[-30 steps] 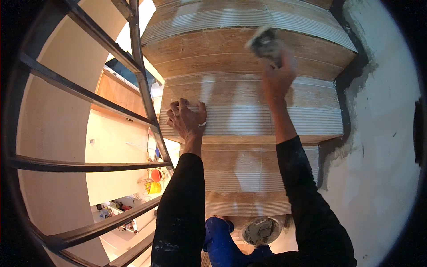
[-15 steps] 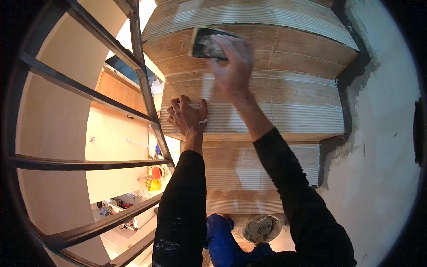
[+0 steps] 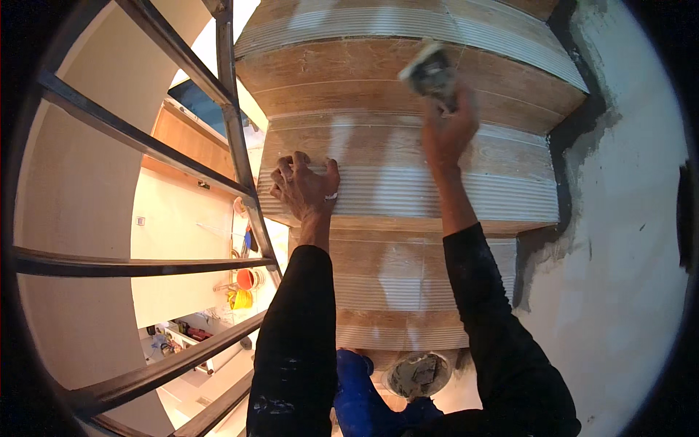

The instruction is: Apply grout to the gaps between tiles on a staircase using a sponge/float.

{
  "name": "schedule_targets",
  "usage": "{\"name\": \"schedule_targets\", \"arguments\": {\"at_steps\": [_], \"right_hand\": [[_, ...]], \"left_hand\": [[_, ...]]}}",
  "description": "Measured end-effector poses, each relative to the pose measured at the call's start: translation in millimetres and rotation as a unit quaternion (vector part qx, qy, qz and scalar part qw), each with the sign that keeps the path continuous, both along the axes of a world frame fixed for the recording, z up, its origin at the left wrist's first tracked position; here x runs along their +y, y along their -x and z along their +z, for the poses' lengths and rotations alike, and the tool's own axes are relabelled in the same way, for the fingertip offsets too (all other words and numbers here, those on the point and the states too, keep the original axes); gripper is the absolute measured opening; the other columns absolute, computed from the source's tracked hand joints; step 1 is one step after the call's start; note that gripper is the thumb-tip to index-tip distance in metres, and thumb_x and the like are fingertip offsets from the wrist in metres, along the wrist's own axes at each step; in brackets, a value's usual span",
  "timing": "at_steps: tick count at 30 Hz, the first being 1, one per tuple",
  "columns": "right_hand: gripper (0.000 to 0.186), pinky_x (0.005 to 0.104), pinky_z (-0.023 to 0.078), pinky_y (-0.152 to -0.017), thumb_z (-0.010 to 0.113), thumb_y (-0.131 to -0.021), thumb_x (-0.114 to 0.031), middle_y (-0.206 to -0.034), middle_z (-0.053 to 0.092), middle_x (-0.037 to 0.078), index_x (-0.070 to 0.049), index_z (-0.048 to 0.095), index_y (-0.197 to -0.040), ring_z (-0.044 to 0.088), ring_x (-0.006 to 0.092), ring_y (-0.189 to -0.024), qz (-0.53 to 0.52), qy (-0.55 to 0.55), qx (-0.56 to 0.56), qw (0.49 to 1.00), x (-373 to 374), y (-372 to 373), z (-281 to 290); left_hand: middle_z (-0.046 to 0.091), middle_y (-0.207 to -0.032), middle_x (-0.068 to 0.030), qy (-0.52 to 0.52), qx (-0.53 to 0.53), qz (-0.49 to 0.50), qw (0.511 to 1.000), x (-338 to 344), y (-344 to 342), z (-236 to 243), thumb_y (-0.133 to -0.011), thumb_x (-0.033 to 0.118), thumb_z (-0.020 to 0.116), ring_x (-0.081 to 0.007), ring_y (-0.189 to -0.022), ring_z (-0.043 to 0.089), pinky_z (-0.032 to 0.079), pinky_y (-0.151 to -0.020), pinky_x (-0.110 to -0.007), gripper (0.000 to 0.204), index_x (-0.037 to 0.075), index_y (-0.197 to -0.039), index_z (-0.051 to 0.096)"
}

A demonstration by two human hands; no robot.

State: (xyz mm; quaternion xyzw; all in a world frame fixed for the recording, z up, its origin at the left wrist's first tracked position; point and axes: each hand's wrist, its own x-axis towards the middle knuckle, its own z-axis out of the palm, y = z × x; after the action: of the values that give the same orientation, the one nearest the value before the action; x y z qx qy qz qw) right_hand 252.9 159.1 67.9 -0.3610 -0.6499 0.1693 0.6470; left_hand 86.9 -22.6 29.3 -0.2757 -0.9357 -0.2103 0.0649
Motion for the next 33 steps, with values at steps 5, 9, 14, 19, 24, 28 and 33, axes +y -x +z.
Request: {"name": "schedule_targets", "arguments": {"at_steps": [5,9,14,19,24,28,33], "right_hand": [[0.045,0.0469,0.054,-0.093,0.077,-0.082,-0.013,-0.113,0.072,0.018,-0.001,0.069,-0.125,0.069,0.0376,-0.1,-0.039,0.035,0.151,0.987,8.3,5.8,38.3],[0.045,0.0499,0.054,-0.092,0.078,-0.082,-0.014,-0.111,0.072,0.019,-0.002,0.068,-0.123,0.068,0.0391,-0.103,-0.101,0.0,0.064,0.993,8.8,48.2,29.9],[0.053,0.0518,0.051,-0.094,0.084,-0.075,-0.013,-0.115,0.071,0.017,-0.005,0.069,-0.125,0.065,0.0403,-0.107,-0.034,-0.001,0.069,0.997,-27.0,104.8,40.1],[0.058,0.0499,0.048,-0.101,0.087,-0.07,-0.009,-0.118,0.072,0.011,-0.01,0.07,-0.125,0.063,0.0372,-0.113,0.037,-0.065,0.025,0.997,-33.6,88.1,28.5],[0.056,0.0506,0.046,-0.105,0.088,-0.07,-0.007,-0.122,0.074,0.003,-0.018,0.074,-0.123,0.061,0.0325,-0.119,-0.082,-0.245,-0.112,0.959,23.8,-1.7,23.8],[0.055,0.0506,0.046,-0.106,0.088,-0.07,-0.007,-0.124,0.074,0.002,-0.019,0.075,-0.122,0.06,0.0328,-0.122,-0.083,-0.226,-0.178,0.954,44.6,-22.0,22.6],[0.057,0.0543,0.047,-0.105,0.088,-0.07,-0.007,-0.125,0.073,0.002,-0.02,0.074,-0.124,0.06,0.0337,-0.121,-0.048,-0.143,-0.209,0.966,24.2,-18.7,-6.4]], "left_hand": [[0.062,-0.131,-0.012,-0.009,-0.006,-0.013,1.0,3.1,-2.2,1.3,-0.079,0.045,0.08,-0.0353,-0.131,0.053,0.037,-0.106,-0.058,0.048,0.011,-0.112,0.073],[0.062,-0.131,-0.012,-0.009,-0.002,-0.013,1.0,5.7,-4.9,-3.0,-0.079,0.045,0.08,-0.035,-0.131,0.053,0.037,-0.107,-0.057,0.047,0.011,-0.111,0.073],[0.063,-0.13,-0.012,-0.015,-0.003,-0.011,1.0,5.7,-6.9,2.9,-0.078,0.045,0.081,-0.0345,-0.131,0.053,0.037,-0.108,-0.056,0.047,0.011,-0.109,0.073],[0.064,-0.129,-0.0116,-0.011,0.005,-0.006,1.0,2.1,-1.1,-2.5,-0.078,0.046,0.081,-0.0352,-0.131,0.053,0.037,-0.108,-0.057,0.046,0.012,-0.109,0.073],[0.064,-0.127,-0.0118,-0.028,0.011,-0.021,0.999,2.5,-2.6,-3.8,-0.078,0.046,0.08,-0.0356,-0.13,0.054,0.037,-0.106,-0.056,0.045,0.012,-0.107,0.073],[0.064,-0.126,-0.0119,-0.023,0.014,-0.019,0.999,4.2,-2.0,-1.1,-0.079,0.046,0.079,-0.0351,-0.127,0.054,0.038,-0.104,-0.055,0.044,0.012,-0.107,0.073],[0.064,-0.126,-0.0113,-0.014,0.008,-0.012,1.0,3.5,-1.6,-1.6,-0.079,0.045,0.079,-0.0346,-0.126,0.055,0.037,-0.104,-0.055,0.045,0.011,-0.106,0.073]]}}
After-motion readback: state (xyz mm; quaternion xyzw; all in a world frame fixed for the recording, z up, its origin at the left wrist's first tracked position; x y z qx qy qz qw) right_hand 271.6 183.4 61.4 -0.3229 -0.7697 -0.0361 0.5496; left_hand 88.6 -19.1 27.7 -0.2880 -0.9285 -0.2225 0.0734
